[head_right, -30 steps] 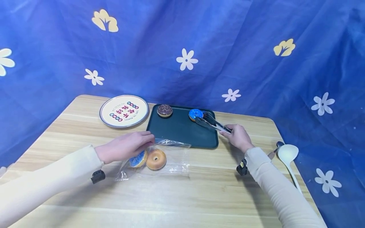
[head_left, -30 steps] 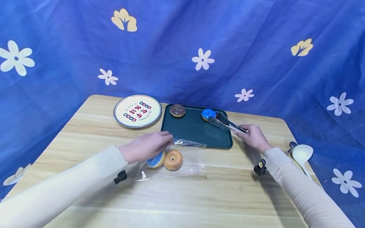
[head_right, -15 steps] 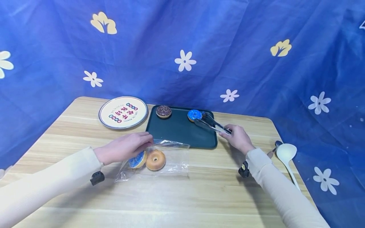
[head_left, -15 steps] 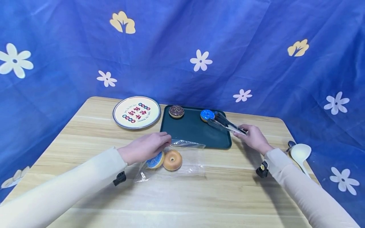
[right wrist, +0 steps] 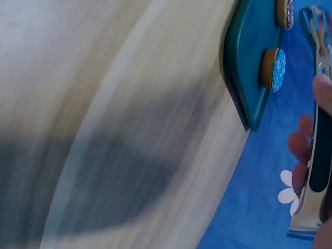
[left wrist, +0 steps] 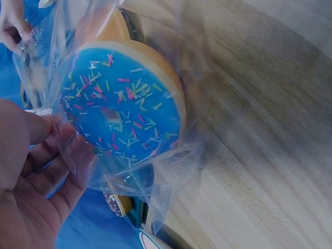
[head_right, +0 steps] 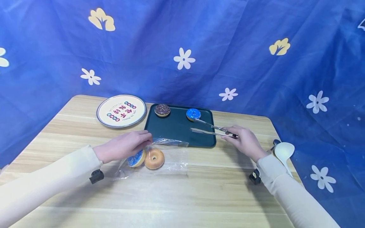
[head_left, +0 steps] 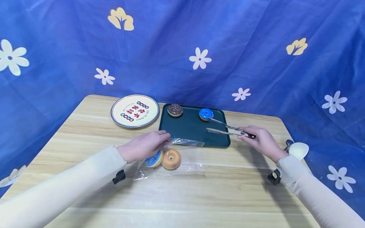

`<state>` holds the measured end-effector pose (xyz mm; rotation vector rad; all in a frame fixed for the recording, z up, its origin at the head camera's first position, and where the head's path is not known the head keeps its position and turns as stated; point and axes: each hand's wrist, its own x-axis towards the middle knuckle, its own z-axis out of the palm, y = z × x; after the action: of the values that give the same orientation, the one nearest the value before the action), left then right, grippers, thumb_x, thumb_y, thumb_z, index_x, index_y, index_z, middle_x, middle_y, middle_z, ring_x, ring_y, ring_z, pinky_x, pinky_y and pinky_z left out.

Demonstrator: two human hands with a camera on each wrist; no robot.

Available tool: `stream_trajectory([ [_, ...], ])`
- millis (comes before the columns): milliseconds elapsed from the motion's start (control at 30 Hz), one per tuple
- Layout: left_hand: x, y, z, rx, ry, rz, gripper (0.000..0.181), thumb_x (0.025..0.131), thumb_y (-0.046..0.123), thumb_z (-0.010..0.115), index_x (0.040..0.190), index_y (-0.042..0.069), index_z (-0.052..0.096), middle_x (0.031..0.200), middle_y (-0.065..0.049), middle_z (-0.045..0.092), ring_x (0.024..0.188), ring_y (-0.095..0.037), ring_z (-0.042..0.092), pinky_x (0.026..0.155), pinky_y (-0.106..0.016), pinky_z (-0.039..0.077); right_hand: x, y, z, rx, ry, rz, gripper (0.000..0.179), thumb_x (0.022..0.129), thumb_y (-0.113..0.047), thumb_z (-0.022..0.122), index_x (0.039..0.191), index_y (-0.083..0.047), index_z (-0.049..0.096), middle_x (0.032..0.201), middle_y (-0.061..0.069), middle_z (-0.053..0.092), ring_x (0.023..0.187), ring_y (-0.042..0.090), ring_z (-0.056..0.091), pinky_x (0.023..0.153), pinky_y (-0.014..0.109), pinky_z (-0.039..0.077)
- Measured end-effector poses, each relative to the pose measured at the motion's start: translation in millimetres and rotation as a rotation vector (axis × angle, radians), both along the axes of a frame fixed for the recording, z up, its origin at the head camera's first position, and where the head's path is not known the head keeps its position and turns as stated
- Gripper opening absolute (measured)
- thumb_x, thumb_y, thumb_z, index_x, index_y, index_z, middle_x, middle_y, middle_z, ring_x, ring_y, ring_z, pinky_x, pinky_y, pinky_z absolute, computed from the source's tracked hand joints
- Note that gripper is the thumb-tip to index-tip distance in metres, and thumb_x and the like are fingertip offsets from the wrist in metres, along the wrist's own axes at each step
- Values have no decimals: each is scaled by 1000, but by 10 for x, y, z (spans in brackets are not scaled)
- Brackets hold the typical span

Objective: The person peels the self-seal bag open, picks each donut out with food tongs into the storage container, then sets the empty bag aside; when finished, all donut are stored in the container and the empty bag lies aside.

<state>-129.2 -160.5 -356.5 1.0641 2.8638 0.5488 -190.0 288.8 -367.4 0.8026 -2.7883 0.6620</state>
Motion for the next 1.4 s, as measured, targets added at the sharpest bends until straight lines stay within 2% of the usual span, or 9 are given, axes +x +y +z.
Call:
stream_trajectory([
  [67,-4,0,3,0,-7,2,8,101,5,66,108,9,68,100,-3,71,88,-10,67,80,-28,62,74,22,12,24,22,35,36,95,-21,79,129,-10,74,112,6,79,89,16,69,74,32,55],
  [233,-19,-11,-5,6,-15,-3,7,101,6,67,107,9,68,100,-3,71,87,-10,66,80,-28,62,257,49,3,82,88,115,33,91,-20,82,124,-16,76,110,0,79,88,9,71,75,34,60],
  [500,-41,-26,-4,11,-20,-5,7,102,6,66,108,9,68,100,-5,71,88,-10,67,81,-29,63,419,-33,-121,108,257,285,36,82,-18,89,116,-17,79,109,-3,80,94,13,77,78,32,62],
  [700,-35,-26,-4,4,-13,7,6,102,7,66,107,10,68,100,-3,71,87,-10,66,81,-30,63,414,-203,-223,127,328,360,45,79,-17,91,121,-15,77,107,-2,79,95,14,76,80,34,63],
  [967,-22,-16,-14,18,14,-4,8,100,4,68,107,8,68,100,-5,72,89,-13,70,81,-30,63,352,-466,-315,118,365,432,47,82,-18,89,127,-14,74,108,-1,77,94,15,75,81,35,63],
  [1233,-20,-19,-20,29,17,-11,6,100,4,67,104,9,67,96,-2,69,85,-10,66,78,-28,62,291,-695,-358,187,357,451,47,86,-20,87,130,-14,70,111,-1,73,97,12,70,82,32,63],
  [1400,-29,-34,-21,25,12,-11,5,101,6,67,103,11,67,96,0,69,86,-9,66,78,-27,61,263,-774,-375,187,404,460,48,83,-19,89,127,-13,70,110,-1,72,96,14,70,80,32,62],
])
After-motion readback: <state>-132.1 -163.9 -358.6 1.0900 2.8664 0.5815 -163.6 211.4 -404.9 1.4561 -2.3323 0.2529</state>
